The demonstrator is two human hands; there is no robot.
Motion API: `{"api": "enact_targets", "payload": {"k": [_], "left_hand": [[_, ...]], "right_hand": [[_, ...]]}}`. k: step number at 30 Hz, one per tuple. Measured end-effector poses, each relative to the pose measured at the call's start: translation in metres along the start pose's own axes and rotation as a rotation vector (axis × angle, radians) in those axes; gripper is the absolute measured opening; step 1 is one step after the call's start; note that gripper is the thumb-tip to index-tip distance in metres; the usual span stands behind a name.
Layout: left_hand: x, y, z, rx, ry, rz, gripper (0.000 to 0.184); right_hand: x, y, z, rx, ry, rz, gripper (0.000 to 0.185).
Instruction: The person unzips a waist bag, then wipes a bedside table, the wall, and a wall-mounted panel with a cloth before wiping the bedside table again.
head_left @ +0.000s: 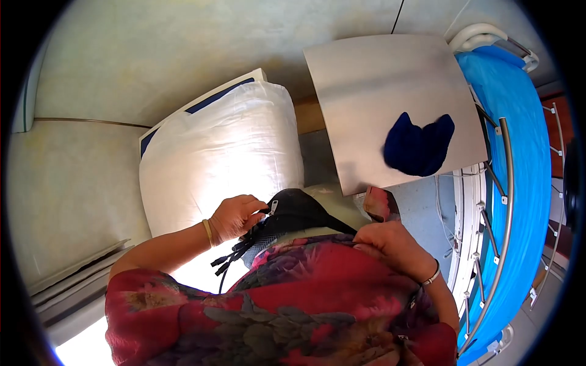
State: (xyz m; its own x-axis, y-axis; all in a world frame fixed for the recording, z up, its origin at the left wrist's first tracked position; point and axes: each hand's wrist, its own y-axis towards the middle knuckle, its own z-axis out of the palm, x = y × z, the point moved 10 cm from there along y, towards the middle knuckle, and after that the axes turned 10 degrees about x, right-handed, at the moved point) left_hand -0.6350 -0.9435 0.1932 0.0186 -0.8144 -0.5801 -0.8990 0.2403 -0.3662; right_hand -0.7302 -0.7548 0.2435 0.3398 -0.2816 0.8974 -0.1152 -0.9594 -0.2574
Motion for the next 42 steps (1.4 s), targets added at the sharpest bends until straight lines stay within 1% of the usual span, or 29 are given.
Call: {"api": "enact_targets", "payload": {"k": [3,4,6,8,10,12,15,16,17,18,20,21,23,24,26,27,29,30,32,35,39,42], "left_hand": [[0.003,0.003,-0.001,-0.056,0.003,0.008,0.007],[0.005,0.005,0.000,-0.054,0.000,0.010,0.007],[0.006,0.011,-0.008,-0.134,0.071,-0.012,0.003],[0.002,0.020,-0.018,-0.162,0.048,-0.015,0.002],[-0.004,0.024,-0.031,-0.241,0.038,-0.002,0.002],[-0.006,0.029,-0.037,-0.255,-0.001,-0.011,0.002],[-0.021,0.032,-0.057,-0.341,-0.074,0.051,0.004],[-0.024,0.034,-0.062,-0.349,-0.085,0.039,0.004],[-0.033,0.037,-0.070,-0.361,-0.091,0.092,0.004],[-0.041,0.036,-0.077,-0.377,-0.094,0.142,0.005],[-0.039,0.034,-0.082,-0.390,-0.139,0.108,0.005],[-0.038,0.034,-0.080,-0.363,-0.154,0.114,0.005],[-0.033,0.033,-0.077,-0.347,-0.165,0.114,0.005],[-0.030,0.034,-0.076,-0.347,-0.182,0.127,0.004],[-0.030,0.034,-0.080,-0.350,-0.190,0.145,0.004],[-0.030,0.036,-0.079,-0.314,-0.202,0.131,0.003],[-0.030,0.040,-0.077,-0.270,-0.215,0.114,0.003],[-0.029,0.040,-0.079,-0.275,-0.213,0.114,0.003],[-0.028,0.043,-0.078,-0.234,-0.208,0.130,0.004],[-0.027,0.047,-0.076,-0.209,-0.212,0.160,0.005],[-0.030,0.052,-0.078,-0.193,-0.234,0.188,0.006],[-0.037,0.052,-0.080,-0.205,-0.223,0.244,0.006]], "right_hand": [[-0.002,-0.002,0.002,-0.020,0.018,0.017,0.011],[-0.002,-0.004,0.002,-0.042,0.010,0.004,0.010],[-0.002,-0.007,0.002,-0.065,0.008,-0.002,0.009],[-0.001,-0.012,-0.001,-0.078,0.033,-0.005,0.006],[-0.001,-0.016,-0.002,-0.059,0.024,0.006,0.005],[-0.002,-0.018,-0.006,-0.043,0.011,0.016,0.005],[-0.005,-0.012,-0.011,-0.005,-0.048,0.056,0.005],[-0.001,-0.008,-0.017,-0.059,-0.061,-0.014,0.005],[0.004,-0.005,-0.024,-0.111,-0.077,-0.086,0.005],[0.004,0.000,-0.024,-0.089,-0.085,-0.092,0.005],[-0.006,0.013,-0.016,0.046,-0.010,-0.036,0.004],[-0.006,0.018,-0.016,0.069,-0.015,-0.036,0.004],[-0.032,0.034,-0.019,0.164,-0.049,0.215,0.008],[-0.031,0.046,-0.021,0.168,-0.056,0.210,0.008],[-0.001,0.074,-0.041,-0.114,-0.153,-0.003,0.012],[0.003,0.088,-0.035,-0.119,-0.160,-0.007,0.012],[0.026,0.103,-0.025,-0.191,-0.170,-0.205,0.016],[0.025,0.106,-0.023,-0.190,-0.174,-0.207,0.016],[0.020,0.111,-0.013,-0.127,-0.241,-0.143,0.017],[0.015,0.107,-0.013,-0.089,-0.240,-0.098,0.015],[0.021,0.100,-0.022,-0.147,-0.182,-0.109,0.010],[0.020,0.094,-0.028,-0.155,-0.104,-0.040,0.010]]}}
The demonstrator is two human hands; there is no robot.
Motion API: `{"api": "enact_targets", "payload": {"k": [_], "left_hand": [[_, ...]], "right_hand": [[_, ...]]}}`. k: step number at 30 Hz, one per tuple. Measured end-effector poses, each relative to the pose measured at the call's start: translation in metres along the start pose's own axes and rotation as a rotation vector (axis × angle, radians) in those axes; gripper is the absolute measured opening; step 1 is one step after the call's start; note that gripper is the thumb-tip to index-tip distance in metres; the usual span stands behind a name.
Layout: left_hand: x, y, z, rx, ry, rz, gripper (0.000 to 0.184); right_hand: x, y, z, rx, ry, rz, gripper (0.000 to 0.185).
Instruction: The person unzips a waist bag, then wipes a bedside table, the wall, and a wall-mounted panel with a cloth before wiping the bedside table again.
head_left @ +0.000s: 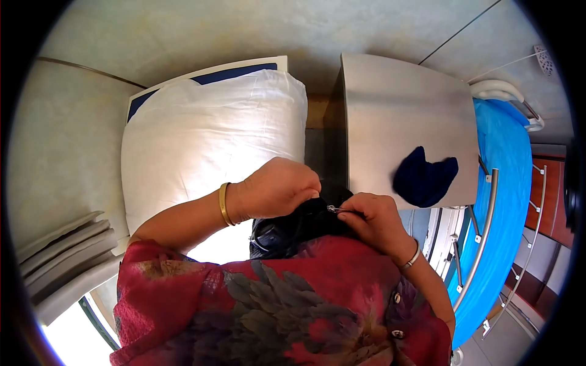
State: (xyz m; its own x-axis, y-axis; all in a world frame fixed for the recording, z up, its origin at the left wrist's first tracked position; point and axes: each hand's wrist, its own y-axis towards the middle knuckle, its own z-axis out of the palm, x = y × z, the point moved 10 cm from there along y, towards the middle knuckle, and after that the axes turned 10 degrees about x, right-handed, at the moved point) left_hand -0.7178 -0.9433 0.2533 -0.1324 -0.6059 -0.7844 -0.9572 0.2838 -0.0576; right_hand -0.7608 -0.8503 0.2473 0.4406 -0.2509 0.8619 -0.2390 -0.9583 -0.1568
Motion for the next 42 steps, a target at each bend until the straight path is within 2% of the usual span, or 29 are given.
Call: {"api": "enact_targets", "payload": {"k": [2,6,8,11,15,17,19,20,22,23,25,26,28,31,33,35,36,38,39,41,42], "left_hand": [[0.002,0.003,0.005,0.077,-0.035,-0.040,0.007],[0.006,0.005,0.010,0.101,0.016,-0.042,0.008],[0.011,0.003,0.012,0.076,0.162,-0.063,0.004],[0.015,0.000,0.013,0.009,0.222,-0.043,0.005],[0.022,0.000,0.018,-0.004,0.264,-0.033,0.004],[0.026,0.003,0.023,0.015,0.274,-0.044,0.004],[0.027,0.006,0.028,0.033,0.259,-0.049,0.004],[0.029,0.006,0.029,0.043,0.239,-0.067,0.005],[0.029,0.005,0.031,0.044,0.234,-0.065,0.005],[0.030,0.004,0.030,0.036,0.225,-0.065,0.005],[0.042,-0.002,0.037,0.033,0.204,-0.101,0.005],[0.049,-0.006,0.038,0.030,0.177,-0.135,0.005],[0.044,-0.009,0.038,0.035,0.196,-0.144,0.005],[0.036,-0.007,0.041,0.055,0.217,-0.141,0.006],[0.032,-0.002,0.042,0.081,0.219,-0.138,0.009],[-0.004,-0.001,0.041,0.085,0.187,0.196,0.024],[-0.005,0.002,0.040,0.093,0.185,0.197,0.024],[-0.012,0.007,0.056,0.323,0.109,0.311,0.040],[-0.012,0.008,0.056,0.326,0.111,0.316,0.040],[-0.009,0.007,0.080,0.542,-0.042,0.284,0.037],[-0.011,0.009,0.079,0.545,-0.046,0.289,0.037]], "right_hand": [[-0.006,-0.003,0.001,0.042,-0.043,0.091,0.012],[-0.019,-0.010,0.000,0.122,-0.124,0.190,0.016],[-0.042,-0.025,0.011,0.283,-0.004,0.329,0.020],[-0.069,-0.054,0.020,0.386,0.146,0.476,0.023],[-0.080,-0.074,0.024,0.390,0.025,0.522,0.016],[-0.032,-0.050,-0.002,0.132,-0.253,0.207,0.026],[-0.005,-0.028,-0.007,0.005,-0.239,-0.026,0.046],[-0.005,-0.018,0.000,-0.005,-0.236,-0.023,0.046],[0.010,-0.006,0.029,0.055,-0.345,-0.269,0.040],[0.000,-0.008,0.038,0.051,-0.342,-0.269,0.040],[0.001,-0.021,0.056,0.028,-0.312,-0.458,0.029],[-0.002,-0.029,0.056,0.028,-0.304,-0.459,0.029],[-0.011,-0.047,0.066,0.212,-0.120,-0.404,0.019],[-0.005,-0.055,0.057,0.218,-0.178,-0.269,0.013],[-0.004,-0.055,0.054,0.220,-0.200,-0.252,0.013],[-0.004,-0.052,0.054,0.222,-0.214,-0.241,0.013],[-0.004,-0.052,0.055,0.221,-0.235,-0.239,0.012],[-0.005,-0.052,0.056,0.215,-0.261,-0.234,0.012],[-0.003,-0.052,0.054,0.183,-0.254,-0.253,0.011],[-0.005,-0.054,0.052,0.152,-0.246,-0.261,0.010],[-0.005,-0.055,0.053,0.139,-0.269,-0.265,0.009]]}}
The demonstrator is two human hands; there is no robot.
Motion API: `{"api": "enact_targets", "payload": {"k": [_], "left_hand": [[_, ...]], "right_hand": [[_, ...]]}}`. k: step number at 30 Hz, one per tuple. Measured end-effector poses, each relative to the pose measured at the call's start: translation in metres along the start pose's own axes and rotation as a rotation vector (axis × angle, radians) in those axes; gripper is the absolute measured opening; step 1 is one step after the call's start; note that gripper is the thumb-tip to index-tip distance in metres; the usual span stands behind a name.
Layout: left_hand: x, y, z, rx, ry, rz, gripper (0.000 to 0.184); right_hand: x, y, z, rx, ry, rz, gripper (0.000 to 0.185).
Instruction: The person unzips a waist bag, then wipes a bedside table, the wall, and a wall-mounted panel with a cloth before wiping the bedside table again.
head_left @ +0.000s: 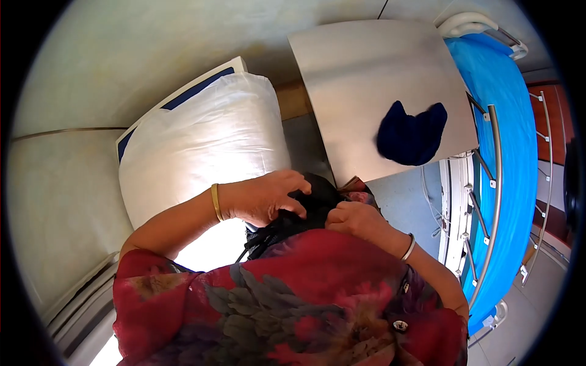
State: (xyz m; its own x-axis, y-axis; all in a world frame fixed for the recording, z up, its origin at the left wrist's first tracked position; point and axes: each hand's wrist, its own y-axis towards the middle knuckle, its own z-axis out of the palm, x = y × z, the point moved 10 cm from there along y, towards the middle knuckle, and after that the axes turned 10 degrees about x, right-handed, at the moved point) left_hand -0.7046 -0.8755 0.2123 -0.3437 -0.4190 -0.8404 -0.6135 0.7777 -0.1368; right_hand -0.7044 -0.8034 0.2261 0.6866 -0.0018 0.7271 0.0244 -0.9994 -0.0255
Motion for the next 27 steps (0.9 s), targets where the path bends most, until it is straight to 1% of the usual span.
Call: {"api": "enact_targets", "payload": {"k": [2,6,8,9,11,12,14,16,17,18,20,22,24,25,26,27], "left_hand": [[0.003,0.000,0.009,0.164,0.050,-0.066,0.044],[0.001,-0.003,0.007,0.179,0.036,-0.039,0.040],[0.001,-0.007,0.000,0.036,-0.012,0.004,0.027],[0.006,-0.010,0.006,0.037,-0.011,0.002,0.027],[0.023,-0.027,-0.015,-0.297,-0.152,-0.044,0.016],[0.018,-0.030,-0.024,-0.372,-0.132,-0.042,0.010],[0.019,-0.040,-0.028,-0.491,-0.175,-0.056,0.011],[0.037,-0.050,-0.028,-0.577,-0.424,-0.126,0.010],[0.042,-0.056,-0.030,-0.629,-0.456,-0.207,0.008],[0.031,-0.052,-0.040,-0.581,-0.226,-0.222,0.007],[0.036,-0.052,-0.039,-0.614,-0.224,-0.220,0.007],[0.045,-0.054,-0.039,-0.619,-0.238,-0.335,0.011],[0.055,-0.059,-0.039,-0.649,-0.304,-0.402,0.016],[0.062,-0.062,-0.039,-0.697,-0.378,-0.400,0.021],[0.064,-0.060,-0.037,-0.646,-0.382,-0.407,0.020],[0.068,-0.059,-0.036,-0.669,-0.452,-0.409,0.021]], "right_hand": [[0.000,0.001,0.000,-0.014,-0.021,-0.002,0.009],[0.000,0.002,0.000,-0.014,-0.048,-0.006,0.008],[-0.001,0.003,-0.001,-0.010,-0.066,-0.006,0.008],[0.001,0.003,-0.003,-0.019,-0.057,-0.018,0.007],[0.003,0.004,-0.005,-0.027,-0.043,-0.034,0.007],[0.004,0.004,-0.007,-0.052,-0.029,-0.040,0.007],[0.007,0.004,-0.010,-0.073,-0.013,-0.049,0.008],[0.009,0.004,-0.013,-0.073,0.042,-0.046,0.009],[0.011,0.004,-0.014,-0.066,0.046,-0.049,0.009],[0.012,0.005,-0.016,-0.061,0.057,-0.059,0.010],[0.013,0.005,-0.018,-0.053,0.064,-0.069,0.010],[0.013,0.004,-0.020,-0.062,0.088,-0.074,0.010],[0.013,0.003,-0.019,-0.060,0.073,-0.076,0.010],[0.014,0.003,-0.019,-0.060,0.059,-0.082,0.010],[0.013,0.002,-0.018,-0.064,0.058,-0.080,0.010],[0.013,0.002,-0.018,-0.070,0.065,-0.078,0.010]]}}
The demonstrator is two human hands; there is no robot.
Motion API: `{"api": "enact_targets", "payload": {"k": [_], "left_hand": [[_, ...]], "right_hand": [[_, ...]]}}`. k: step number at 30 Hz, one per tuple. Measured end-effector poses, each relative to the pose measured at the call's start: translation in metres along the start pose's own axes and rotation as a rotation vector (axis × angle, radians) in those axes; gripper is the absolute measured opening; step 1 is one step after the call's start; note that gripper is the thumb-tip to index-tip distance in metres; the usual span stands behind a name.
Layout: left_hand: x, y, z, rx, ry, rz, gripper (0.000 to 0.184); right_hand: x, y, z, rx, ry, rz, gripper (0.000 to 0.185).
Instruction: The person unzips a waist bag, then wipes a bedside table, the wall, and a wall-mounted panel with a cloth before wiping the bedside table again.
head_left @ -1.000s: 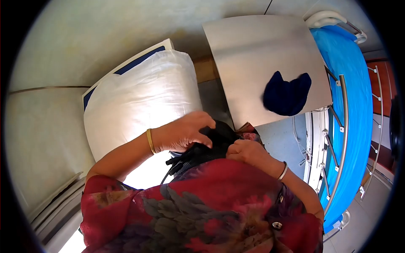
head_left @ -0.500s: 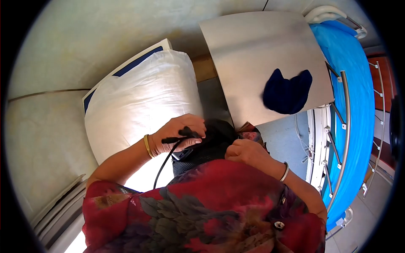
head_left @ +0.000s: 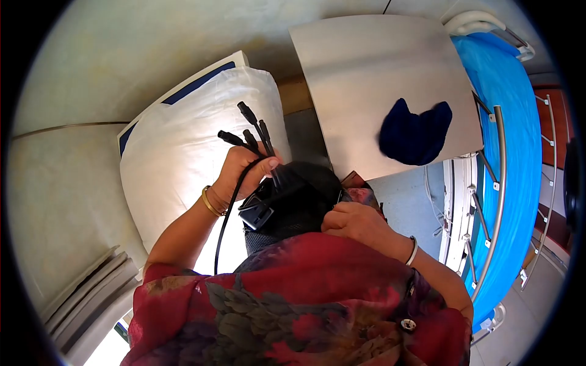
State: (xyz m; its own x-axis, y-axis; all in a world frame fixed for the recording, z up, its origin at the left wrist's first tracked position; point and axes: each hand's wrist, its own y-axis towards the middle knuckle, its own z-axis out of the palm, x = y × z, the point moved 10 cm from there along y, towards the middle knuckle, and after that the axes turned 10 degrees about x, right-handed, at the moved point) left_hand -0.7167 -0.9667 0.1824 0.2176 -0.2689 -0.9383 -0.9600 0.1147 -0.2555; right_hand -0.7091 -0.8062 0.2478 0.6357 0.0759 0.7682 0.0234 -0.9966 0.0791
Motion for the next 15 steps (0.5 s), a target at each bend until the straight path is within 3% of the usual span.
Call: {"api": "enact_targets", "payload": {"k": [4,15], "left_hand": [[0.014,0.001,0.000,-0.026,-0.190,-0.082,0.027],[0.007,-0.003,-0.002,-0.007,-0.152,-0.034,0.025]], "right_hand": [[0.000,0.000,-0.001,0.050,0.005,0.011,0.015],[-0.001,0.005,-0.001,0.007,-0.052,-0.020,0.009]]}}
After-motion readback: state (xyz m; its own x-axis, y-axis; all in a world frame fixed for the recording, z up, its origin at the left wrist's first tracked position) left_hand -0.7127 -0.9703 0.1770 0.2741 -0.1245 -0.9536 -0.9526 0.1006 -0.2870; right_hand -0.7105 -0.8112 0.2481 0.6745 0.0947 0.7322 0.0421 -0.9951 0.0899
